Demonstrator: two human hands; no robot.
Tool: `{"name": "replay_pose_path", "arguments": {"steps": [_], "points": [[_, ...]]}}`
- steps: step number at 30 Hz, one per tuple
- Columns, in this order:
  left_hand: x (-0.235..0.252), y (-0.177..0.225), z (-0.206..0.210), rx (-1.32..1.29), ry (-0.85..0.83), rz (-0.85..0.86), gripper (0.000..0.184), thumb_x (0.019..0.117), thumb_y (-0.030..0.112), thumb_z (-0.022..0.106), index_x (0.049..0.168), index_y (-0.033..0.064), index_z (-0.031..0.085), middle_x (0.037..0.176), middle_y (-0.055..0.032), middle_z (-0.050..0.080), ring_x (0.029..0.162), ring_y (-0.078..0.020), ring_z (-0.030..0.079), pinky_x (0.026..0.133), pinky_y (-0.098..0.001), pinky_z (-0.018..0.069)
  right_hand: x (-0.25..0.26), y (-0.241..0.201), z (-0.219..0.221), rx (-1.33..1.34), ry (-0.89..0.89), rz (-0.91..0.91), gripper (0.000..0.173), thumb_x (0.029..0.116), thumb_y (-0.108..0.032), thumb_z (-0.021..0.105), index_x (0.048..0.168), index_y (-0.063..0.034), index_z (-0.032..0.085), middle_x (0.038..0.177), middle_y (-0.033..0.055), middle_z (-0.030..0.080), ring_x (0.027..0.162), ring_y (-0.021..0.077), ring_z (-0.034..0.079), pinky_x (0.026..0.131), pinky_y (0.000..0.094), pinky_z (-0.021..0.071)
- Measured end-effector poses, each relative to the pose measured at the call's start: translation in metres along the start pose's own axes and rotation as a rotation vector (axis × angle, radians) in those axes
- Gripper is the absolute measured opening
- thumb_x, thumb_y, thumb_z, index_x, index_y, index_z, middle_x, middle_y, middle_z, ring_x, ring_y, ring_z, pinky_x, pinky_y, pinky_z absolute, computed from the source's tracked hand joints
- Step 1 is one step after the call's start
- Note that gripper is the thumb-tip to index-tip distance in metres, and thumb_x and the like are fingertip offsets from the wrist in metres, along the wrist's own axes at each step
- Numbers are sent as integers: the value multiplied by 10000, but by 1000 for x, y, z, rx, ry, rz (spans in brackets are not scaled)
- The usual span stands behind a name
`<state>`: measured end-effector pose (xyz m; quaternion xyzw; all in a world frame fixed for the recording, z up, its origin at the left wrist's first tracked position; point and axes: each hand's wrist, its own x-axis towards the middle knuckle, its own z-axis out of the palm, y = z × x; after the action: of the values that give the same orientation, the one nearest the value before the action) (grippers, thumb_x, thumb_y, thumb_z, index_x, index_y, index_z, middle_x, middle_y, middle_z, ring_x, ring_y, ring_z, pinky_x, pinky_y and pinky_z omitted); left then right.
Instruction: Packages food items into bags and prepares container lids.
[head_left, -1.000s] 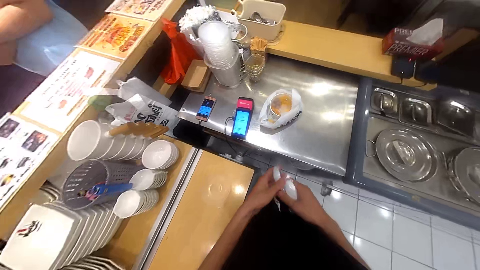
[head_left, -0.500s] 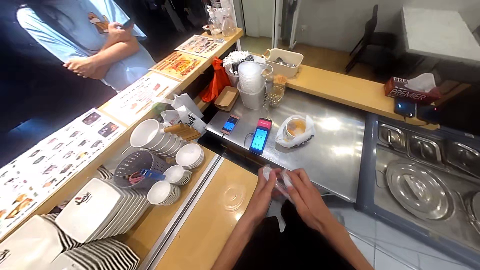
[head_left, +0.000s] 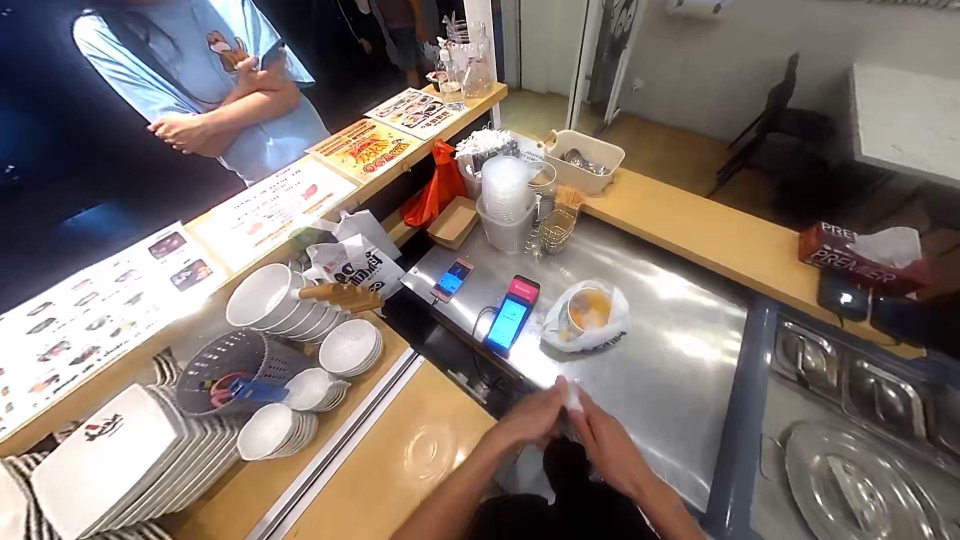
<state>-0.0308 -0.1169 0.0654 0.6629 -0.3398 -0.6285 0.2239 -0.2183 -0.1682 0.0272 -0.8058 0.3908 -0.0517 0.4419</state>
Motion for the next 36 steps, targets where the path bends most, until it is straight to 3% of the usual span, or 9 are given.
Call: {"name": "replay_pose_path", "arguments": {"steps": [2, 5, 12, 15, 19, 21, 27, 33, 36], "points": [[53, 11, -26, 135, 291, 33, 644, 1073, 550, 328, 1467, 78, 520, 1247, -224, 657, 1071, -356, 680, 935, -561, 540, 36, 18, -34, -32, 48, 92, 583, 1094, -372, 362, 1538, 6, 392, 1225, 207, 682, 1097, 312, 689, 1008, 505, 527], [127, 22, -56, 376, 495, 11, 685, 984, 485, 551, 1535, 100, 419, 1460, -199, 520, 1282, -354, 576, 1049, -564, 482, 108, 28, -86, -204, -149, 139, 661, 1096, -384, 350, 1612, 6, 209, 1477, 249, 511, 1303, 368, 577, 1107, 530, 450], [165, 37, -76, 334, 468, -5, 358, 1027, 303, 525, 1245, 52, 659, 1060, -145, 716, 1018, -298, 686, 948, -517, 518, 238, -16, -115, -550, -704, 213, 946, 961, -314, 660, 1618, -17, 48, 1310, 339, 584, 1223, 501, 583, 1008, 678, 445], [158, 35, -81, 34, 505, 8, 327, 1027, 252, 563, 1217, 3, 659, 1049, -156, 714, 919, -248, 724, 868, -443, 598, 253, -24, -117, -574, -692, 227, 925, 931, -283, 685, 1590, 8, 105, 1304, 342, 574, 1218, 494, 585, 986, 662, 464], [159, 38, -78, -350, 546, 99, 284, 1044, 134, 553, 1254, -48, 613, 1044, -163, 685, 852, -190, 699, 800, -357, 601, 250, -27, -111, -637, -735, 178, 547, 923, -210, 690, 1339, 111, 534, 1423, 353, 481, 1315, 521, 487, 996, 707, 434], [159, 38, -74, -402, 548, 176, 279, 1049, 119, 527, 1266, -39, 601, 1002, -142, 691, 840, -179, 688, 795, -357, 594, 252, -28, -100, -627, -669, 140, 458, 887, -131, 706, 1276, 89, 607, 1423, 350, 486, 1318, 532, 474, 1001, 724, 424], [155, 34, -63, -76, 703, 242, 354, 1048, 155, 450, 1346, -15, 535, 1108, -187, 652, 948, -250, 674, 844, -416, 576, 256, 13, -112, -323, -605, 40, 733, 898, -431, 736, 1491, -70, 499, 1541, 281, 394, 1407, 456, 412, 1116, 647, 372], [156, 76, -42, 463, 801, 153, 719, 835, 555, 729, 1397, 136, 569, 1403, -181, 532, 1225, -327, 583, 960, -497, 540, 211, 71, -156, -4, -341, 72, 628, 978, -410, 643, 1475, -53, 503, 1442, 196, 560, 1332, 329, 551, 1134, 511, 431], [168, 95, -52, 547, 601, -122, 654, 899, 304, 699, 1484, 134, 464, 1373, -185, 580, 1190, -367, 622, 965, -560, 523, 193, 74, -168, -303, -223, 258, 613, 1016, -422, 567, 1510, -72, 472, 1623, 192, 339, 1348, 397, 517, 1087, 615, 417]]}}
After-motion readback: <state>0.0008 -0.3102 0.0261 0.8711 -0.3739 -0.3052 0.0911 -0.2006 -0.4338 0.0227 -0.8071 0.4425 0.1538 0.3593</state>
